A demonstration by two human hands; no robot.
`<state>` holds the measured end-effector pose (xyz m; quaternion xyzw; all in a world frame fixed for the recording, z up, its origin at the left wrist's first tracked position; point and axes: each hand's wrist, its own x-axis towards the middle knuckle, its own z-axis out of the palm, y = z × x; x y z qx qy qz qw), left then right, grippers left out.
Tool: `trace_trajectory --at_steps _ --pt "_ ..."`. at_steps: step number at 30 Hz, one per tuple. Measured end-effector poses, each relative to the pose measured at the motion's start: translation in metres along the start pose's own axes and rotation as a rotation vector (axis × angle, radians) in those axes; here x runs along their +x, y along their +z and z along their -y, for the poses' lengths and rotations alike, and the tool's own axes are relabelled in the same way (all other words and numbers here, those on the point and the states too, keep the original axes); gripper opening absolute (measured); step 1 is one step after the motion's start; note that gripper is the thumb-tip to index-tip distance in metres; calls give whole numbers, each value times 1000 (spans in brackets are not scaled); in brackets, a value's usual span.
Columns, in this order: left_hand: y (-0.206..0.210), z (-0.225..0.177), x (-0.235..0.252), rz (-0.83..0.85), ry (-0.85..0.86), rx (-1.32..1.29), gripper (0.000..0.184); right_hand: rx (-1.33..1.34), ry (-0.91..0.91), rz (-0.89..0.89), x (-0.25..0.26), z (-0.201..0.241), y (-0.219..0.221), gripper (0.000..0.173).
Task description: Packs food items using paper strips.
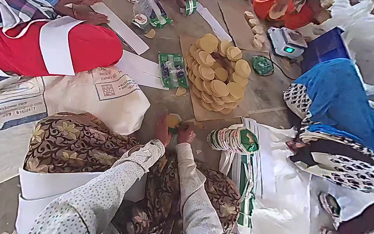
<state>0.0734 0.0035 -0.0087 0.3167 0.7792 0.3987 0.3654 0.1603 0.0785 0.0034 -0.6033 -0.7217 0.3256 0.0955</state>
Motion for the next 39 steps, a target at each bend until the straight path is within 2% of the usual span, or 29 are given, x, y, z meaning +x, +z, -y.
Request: trace_trajectory --at_steps 2,5,8,11,13,16,17,19,21,23,26,29,32,35,36,39 --pt "-3 3 5 49 23 49 96 -10 10 47 20 4 -4 46" --pt "-5 8 8 48 68 19 99 -62 -12 75 32 13 -7 32" --pt "9 18 0 -128 127 -142 99 -59 -11 -64 12 13 4 31" --pt "11 17 -2 -162 68 -179 98 -89 -146 -80 -21 9 21 26" --pt "4 16 4 -85 65 -169 102 -63 -183 -73 -22 6 21 25" --pt "-8 20 19 37 138 -166 111 -21 -105 13 5 14 8 47" --pt "-12 22 23 85 166 -159 113 -48 -85 49 17 16 4 50" --pt "-17 23 26 142 205 -135 111 -126 -59 108 33 21 -2 44" --pt "-9 26 22 50 239 -110 104 -118 6 72 29 24 -3 39" --pt "0 21 13 -64 192 -141 102 -99 37 -48 12 23 5 36" --pt "9 23 7 -82 151 -158 97 -120 -99 -92 -19 16 21 30" --pt "4 24 14 -31 166 -132 100 -101 -198 -80 -19 8 18 25" --pt "-7 22 26 74 187 -100 106 -71 -114 5 13 9 7 47" --pt "-12 28 34 162 251 -47 105 -142 -118 89 37 17 0 38" --pt "-11 27 33 139 264 -37 101 -133 -75 72 37 20 -1 35" --pt "3 27 20 -74 245 -70 91 -75 94 -83 8 26 8 33"
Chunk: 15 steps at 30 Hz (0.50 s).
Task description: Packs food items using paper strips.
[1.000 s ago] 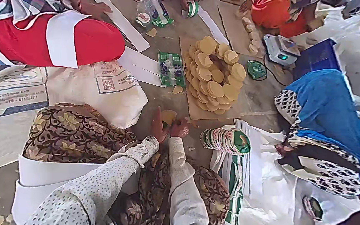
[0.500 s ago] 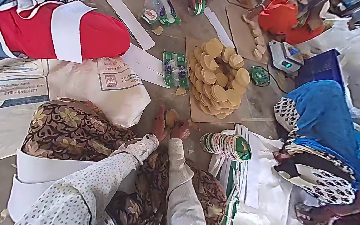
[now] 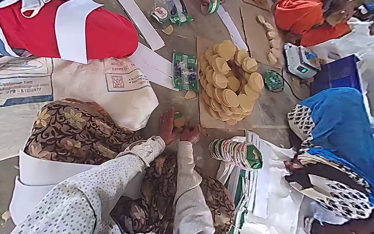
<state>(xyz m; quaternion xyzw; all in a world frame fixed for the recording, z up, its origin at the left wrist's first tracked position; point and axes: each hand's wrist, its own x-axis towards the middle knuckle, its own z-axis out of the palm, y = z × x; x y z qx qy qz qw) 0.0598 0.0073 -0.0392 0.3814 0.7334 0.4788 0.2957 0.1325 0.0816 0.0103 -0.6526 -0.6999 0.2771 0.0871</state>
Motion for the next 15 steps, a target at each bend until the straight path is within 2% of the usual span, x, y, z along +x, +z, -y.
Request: trace_trajectory --at_steps 3,5,7,8,9,10,13,15 --pt "0 -6 -5 9 -99 -3 80 -125 -151 -17 -34 -6 18 32" --pt "-7 -9 -3 58 -123 12 84 -141 -256 7 -34 -11 18 28" --pt "-12 -14 2 91 -137 9 89 -58 -218 18 -20 -12 12 31" --pt "-13 -14 4 99 -139 9 90 -39 -184 32 -8 -11 9 41" --pt "-13 -12 5 101 -129 22 88 -25 -164 56 5 -9 7 48" --pt "-14 -11 6 115 -115 40 81 -29 -181 80 16 -7 6 48" --pt "-14 -9 6 164 -88 70 54 -86 -367 107 33 -4 4 26" --pt "-15 -10 7 175 -96 83 51 -134 -493 118 31 -4 4 20"
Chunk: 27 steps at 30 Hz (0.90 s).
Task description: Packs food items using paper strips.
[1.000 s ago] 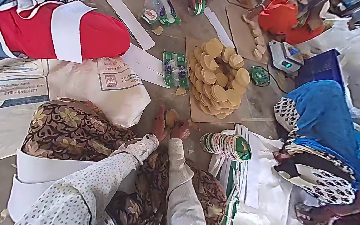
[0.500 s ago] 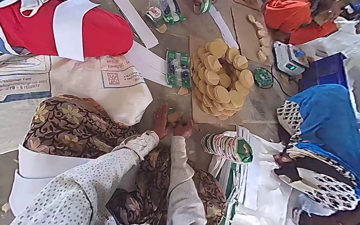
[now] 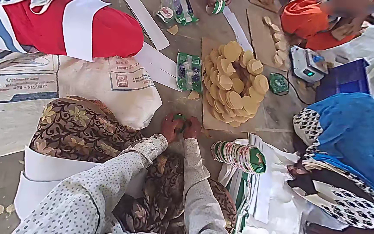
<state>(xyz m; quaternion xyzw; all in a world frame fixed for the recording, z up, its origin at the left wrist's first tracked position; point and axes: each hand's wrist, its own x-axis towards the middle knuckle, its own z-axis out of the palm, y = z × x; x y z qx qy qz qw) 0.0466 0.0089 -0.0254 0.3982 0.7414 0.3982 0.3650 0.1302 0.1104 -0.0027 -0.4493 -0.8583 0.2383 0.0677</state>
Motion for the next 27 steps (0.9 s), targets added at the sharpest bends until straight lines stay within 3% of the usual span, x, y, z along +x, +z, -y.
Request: trace_trajectory --at_steps 4,7,10,13,16,19,22,27 --pt "0 -5 1 37 -65 31 66 -266 -207 29 -25 -1 14 38" --pt "6 -2 3 38 -68 29 82 -326 -210 81 -30 2 16 39" --pt "6 -2 5 32 -55 25 96 -104 90 161 -9 18 -7 29" --pt "6 -1 5 -37 4 -44 98 124 397 142 7 20 -18 54" --pt "2 4 -3 -31 60 -149 92 184 459 297 12 9 -27 50" --pt "-6 2 -11 44 163 -286 87 312 384 423 3 2 -56 35" --pt "-15 -20 -29 58 291 -390 82 457 285 131 -32 0 -110 32" --pt "-50 -39 -80 19 494 -324 61 47 -192 -671 -95 -38 -197 23"
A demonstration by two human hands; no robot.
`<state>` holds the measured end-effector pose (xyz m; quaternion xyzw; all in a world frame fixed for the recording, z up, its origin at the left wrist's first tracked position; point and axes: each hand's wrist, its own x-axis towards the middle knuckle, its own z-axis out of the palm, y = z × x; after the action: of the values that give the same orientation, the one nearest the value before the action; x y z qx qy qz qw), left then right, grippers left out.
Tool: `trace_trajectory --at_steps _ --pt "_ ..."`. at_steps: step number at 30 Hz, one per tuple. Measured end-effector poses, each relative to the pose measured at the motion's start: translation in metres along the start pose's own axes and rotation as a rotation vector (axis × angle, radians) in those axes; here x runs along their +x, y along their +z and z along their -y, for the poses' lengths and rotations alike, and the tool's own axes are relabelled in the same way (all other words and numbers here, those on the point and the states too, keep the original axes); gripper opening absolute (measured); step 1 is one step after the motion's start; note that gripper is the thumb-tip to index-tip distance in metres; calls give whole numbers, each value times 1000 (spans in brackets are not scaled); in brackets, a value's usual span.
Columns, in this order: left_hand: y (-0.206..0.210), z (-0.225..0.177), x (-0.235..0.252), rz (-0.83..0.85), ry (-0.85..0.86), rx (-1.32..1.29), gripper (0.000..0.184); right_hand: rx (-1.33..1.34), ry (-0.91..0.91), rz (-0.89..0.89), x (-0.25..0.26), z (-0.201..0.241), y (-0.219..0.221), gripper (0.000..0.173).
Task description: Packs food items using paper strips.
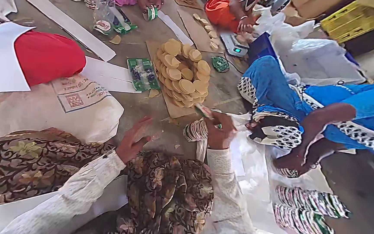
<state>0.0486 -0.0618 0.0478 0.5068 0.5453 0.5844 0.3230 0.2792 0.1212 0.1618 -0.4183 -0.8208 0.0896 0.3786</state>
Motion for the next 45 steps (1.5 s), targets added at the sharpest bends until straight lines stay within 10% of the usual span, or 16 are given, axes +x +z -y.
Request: trace_trajectory --at_steps 7,13,21,26,34,45 --pt "-55 -19 -102 -15 72 445 39 -431 -199 -58 -47 -67 -25 23" --pt "-89 -35 -181 236 -204 606 65 -426 -253 -15 -80 -83 -21 28" --pt "-72 -40 -175 231 -372 722 25 -329 -163 -43 -71 -73 -31 35" --pt "-87 -46 -169 70 -243 680 43 -293 -220 -113 -73 -45 -36 37" --pt "-111 -51 -77 -101 -205 670 38 6 -292 158 -87 28 48 30" --pt "-63 70 89 572 -435 798 70 -91 50 673 45 44 220 66"
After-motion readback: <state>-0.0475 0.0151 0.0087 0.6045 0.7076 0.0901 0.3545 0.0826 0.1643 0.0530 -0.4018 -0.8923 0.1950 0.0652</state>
